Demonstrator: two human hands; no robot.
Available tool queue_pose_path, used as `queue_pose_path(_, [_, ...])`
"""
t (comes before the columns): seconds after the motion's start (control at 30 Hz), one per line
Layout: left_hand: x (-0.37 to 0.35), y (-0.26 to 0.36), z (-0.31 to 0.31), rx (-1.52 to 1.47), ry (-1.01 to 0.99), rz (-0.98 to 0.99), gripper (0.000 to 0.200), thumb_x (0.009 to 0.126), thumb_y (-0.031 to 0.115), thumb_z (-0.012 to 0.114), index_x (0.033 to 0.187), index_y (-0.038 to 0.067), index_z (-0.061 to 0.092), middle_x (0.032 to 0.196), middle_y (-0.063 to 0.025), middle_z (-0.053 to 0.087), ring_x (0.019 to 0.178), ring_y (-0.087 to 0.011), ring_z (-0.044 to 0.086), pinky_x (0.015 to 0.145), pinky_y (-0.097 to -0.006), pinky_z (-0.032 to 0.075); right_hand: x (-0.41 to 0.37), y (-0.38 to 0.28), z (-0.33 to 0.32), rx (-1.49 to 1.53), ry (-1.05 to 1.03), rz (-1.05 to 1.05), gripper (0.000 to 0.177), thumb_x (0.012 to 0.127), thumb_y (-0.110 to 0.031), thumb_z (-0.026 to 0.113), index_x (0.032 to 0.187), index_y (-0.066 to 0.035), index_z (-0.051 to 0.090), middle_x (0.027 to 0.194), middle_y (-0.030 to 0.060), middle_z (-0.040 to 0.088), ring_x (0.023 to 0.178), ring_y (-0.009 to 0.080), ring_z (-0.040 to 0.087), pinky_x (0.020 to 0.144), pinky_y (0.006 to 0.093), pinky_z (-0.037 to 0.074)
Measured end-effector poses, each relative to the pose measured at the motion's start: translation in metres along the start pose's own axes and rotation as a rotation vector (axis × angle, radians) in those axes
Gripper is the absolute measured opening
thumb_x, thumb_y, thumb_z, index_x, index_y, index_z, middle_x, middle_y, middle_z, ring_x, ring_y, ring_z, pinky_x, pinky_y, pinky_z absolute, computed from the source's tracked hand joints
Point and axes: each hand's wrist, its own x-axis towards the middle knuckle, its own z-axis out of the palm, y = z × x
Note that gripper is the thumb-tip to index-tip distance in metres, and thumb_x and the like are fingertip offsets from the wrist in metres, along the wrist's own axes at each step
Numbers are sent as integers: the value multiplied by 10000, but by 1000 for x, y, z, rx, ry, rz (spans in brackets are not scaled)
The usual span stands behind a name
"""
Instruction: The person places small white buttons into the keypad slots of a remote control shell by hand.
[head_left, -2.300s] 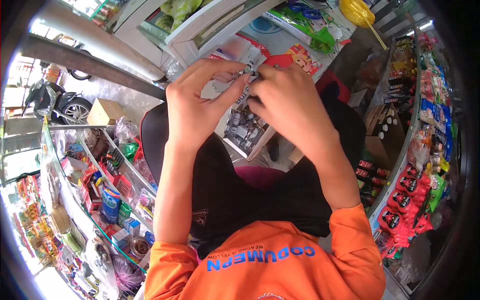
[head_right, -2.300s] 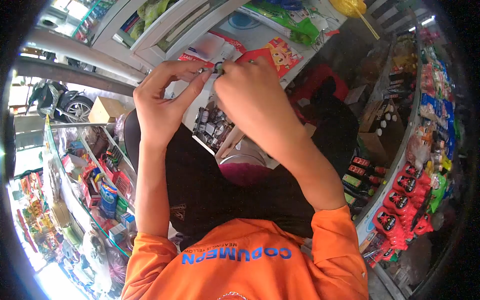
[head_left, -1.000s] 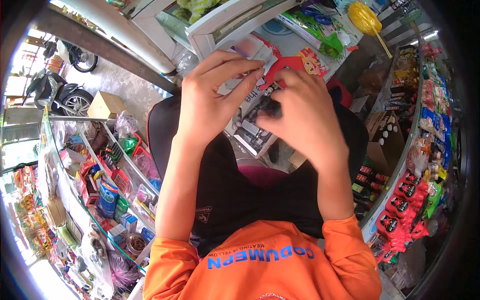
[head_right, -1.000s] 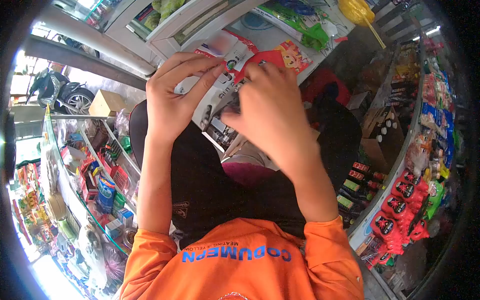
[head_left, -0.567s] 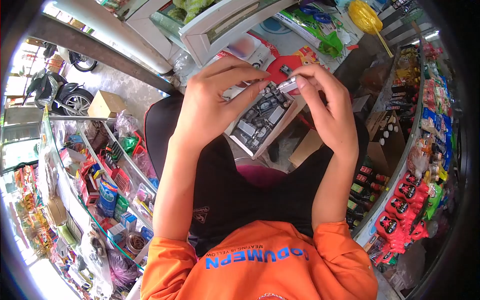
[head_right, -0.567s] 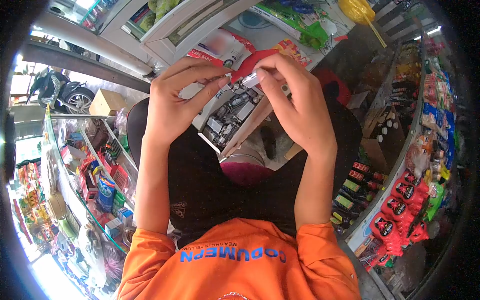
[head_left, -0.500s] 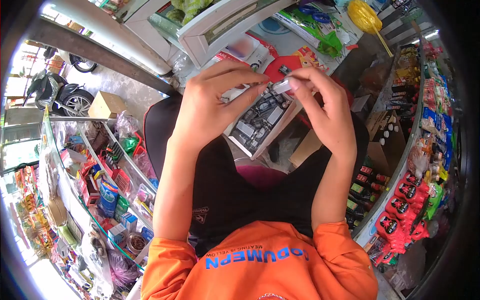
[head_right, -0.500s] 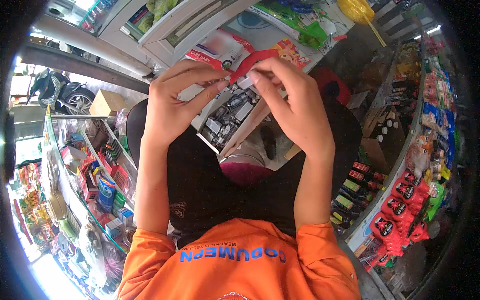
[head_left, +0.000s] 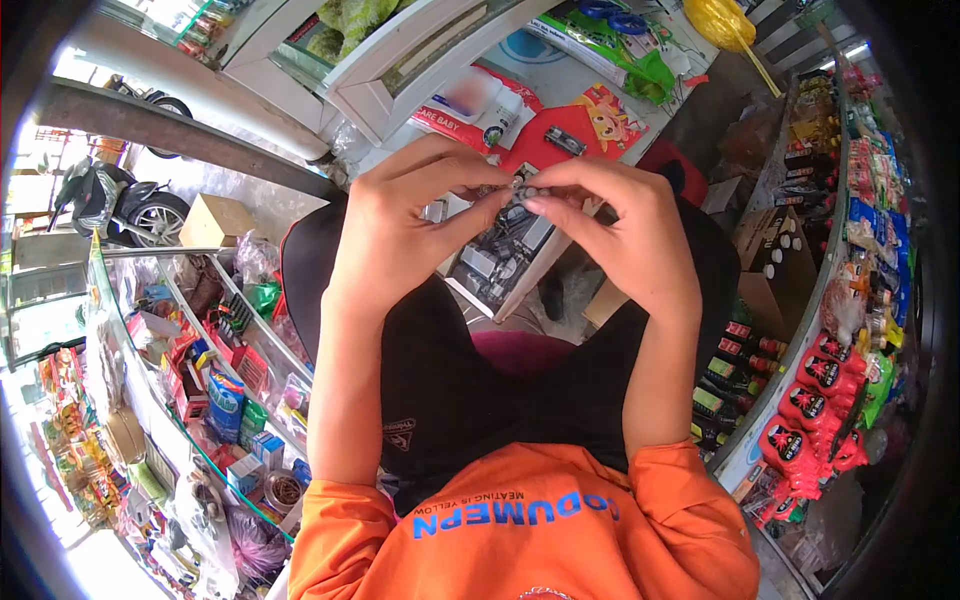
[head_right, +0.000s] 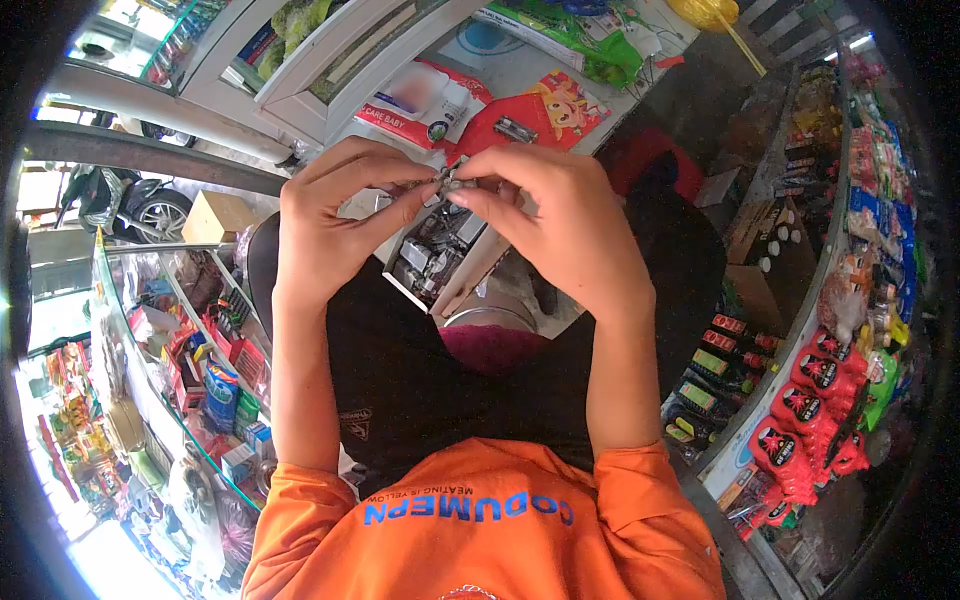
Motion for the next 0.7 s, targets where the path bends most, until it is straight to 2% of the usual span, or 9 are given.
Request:
queue_pose_path(0.13, [-2,-2,1,21,-38,-10,225,869,-19,911,1086,32,878,1045,-90,816,936,-200,804,847,-337,639,2,0,12,-133,-25,5,194,987,-133,848,1122,-22,763,915,135,773,787,307,746,768,453,562])
queue_pose_path(0.2, [-2,-2,1,55,-61,10,233,870,-18,911,1095,27,871,1045,-86,814,933,-195,803,845,-333,640,2,2,16,-261,-6,-83,192,971,-131,841,1124,-53,755,916,128,768,824,339,725,855,486,536])
queue_pose_path(0.3, [-3,0,1,-47,-102,-88,260,869,-12,915,1120,14,856,1047,-81,809,942,-191,803,850,-329,644,2,3,16,-265,-6,-95,184,963,-111,834,1126,-71,758,941,120,772,871,335,727,919,487,519])
queue_pose_path(0.43, [0,5,2,-30,-126,-177,269,872,-11,910,1132,-4,841,1053,-87,798,936,-193,798,845,-331,647,2,2,10,-240,-24,-92,183,955,-93,838,1118,-61,762,974,99,784,871,327,724,897,469,538])
queue_pose_path(0.5, [-2,1,2,-13,-128,-206,268,877,-2,909,1137,-6,839,1056,-91,793,931,-199,796,839,-335,645,1,-3,6,-49,-73,-33,198,955,-65,836,1146,-63,785,994,85,793,872,301,721,868,439,561])
queue_pose_path(0.57, [-6,-9,2,73,-183,-56,270,897,38,908,1154,-4,837,1073,-97,784,918,-220,796,832,-350,642,1,-5,7,-12,-53,-48,214,956,-60,836,1166,-68,796,995,84,795,880,285,722,860,424,569])
queue_pose_path(0.6, [-6,-11,0,73,-183,-57,270,897,38,908,1154,-4,837,1073,-97,784,918,-220,796,832,-350,642,1,-6,8,24,-31,-64,231,957,-54,837,1186,-72,807,996,83,796,888,269,724,852,409,577])
queue_pose_path(0.67, [-6,-12,-1,119,-187,15,289,900,63,874,1185,41,826,1126,-123,780,945,-333,800,835,-426,652,2,-3,6,-12,-33,-92,238,962,-53,834,1198,-73,811,1010,92,794,905,273,727,838,407,582])
queue_pose_path(0.7, [-6,-11,0,119,-186,15,289,900,63,874,1185,41,826,1126,-123,780,945,-333,800,835,-426,652,2,-2,5,-47,-34,-121,245,968,-51,831,1211,-74,814,1024,101,792,921,278,730,823,404,586])
